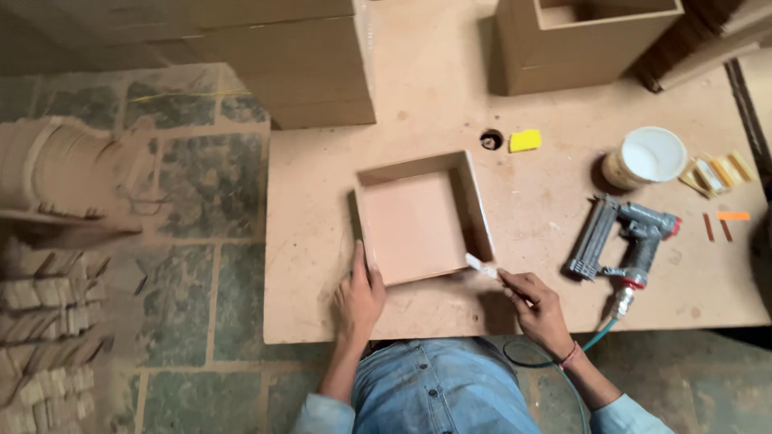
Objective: The person assembles small cardboard boxes by applying glue to the edges of a frame and attaching a flat panel with a pneumatic nail gun. They repeat this process for multiple units, stacking the finished boxes on the table.
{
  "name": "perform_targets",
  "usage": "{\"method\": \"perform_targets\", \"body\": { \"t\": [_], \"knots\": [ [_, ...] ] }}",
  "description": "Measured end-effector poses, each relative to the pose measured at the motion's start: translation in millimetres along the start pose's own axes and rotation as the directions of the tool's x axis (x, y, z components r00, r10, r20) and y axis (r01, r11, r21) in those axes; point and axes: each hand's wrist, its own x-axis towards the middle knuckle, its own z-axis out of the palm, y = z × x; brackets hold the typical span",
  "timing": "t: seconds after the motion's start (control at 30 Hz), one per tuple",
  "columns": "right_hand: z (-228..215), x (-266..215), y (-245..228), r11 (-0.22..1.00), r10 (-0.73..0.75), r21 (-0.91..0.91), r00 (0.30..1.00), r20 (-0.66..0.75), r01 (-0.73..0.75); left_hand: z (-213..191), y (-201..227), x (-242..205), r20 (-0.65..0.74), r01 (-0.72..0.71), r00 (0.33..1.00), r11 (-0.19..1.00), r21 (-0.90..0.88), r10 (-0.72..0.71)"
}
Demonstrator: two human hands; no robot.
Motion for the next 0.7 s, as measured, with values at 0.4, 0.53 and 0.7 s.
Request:
{"method": "perform_targets", "body": {
  "t": [0.4, 0.53, 0.7],
  "knots": [
    [53, -43, -9, 0.896, -0.282, -0.342, 0.958, 0.052, 0.282, -47, -36, 47, -0.19, -0.445, 0.894, 0.86, -0.249, 0.407],
    [50, -37, -13, 0.95, 0.115, -0.247, 0.953, -0.282, -0.188, -70, -31, 75, 0.088, -0.69, 0.721, 0.723, 0.0, 0.688],
    [117, -48, -50, 0.896, -0.203, -0.403, 0.979, -0.003, 0.184, -66, -14, 119, 0.292, -0.874, 0.481, 0.478, 0.087, 0.827]
  ]
}}
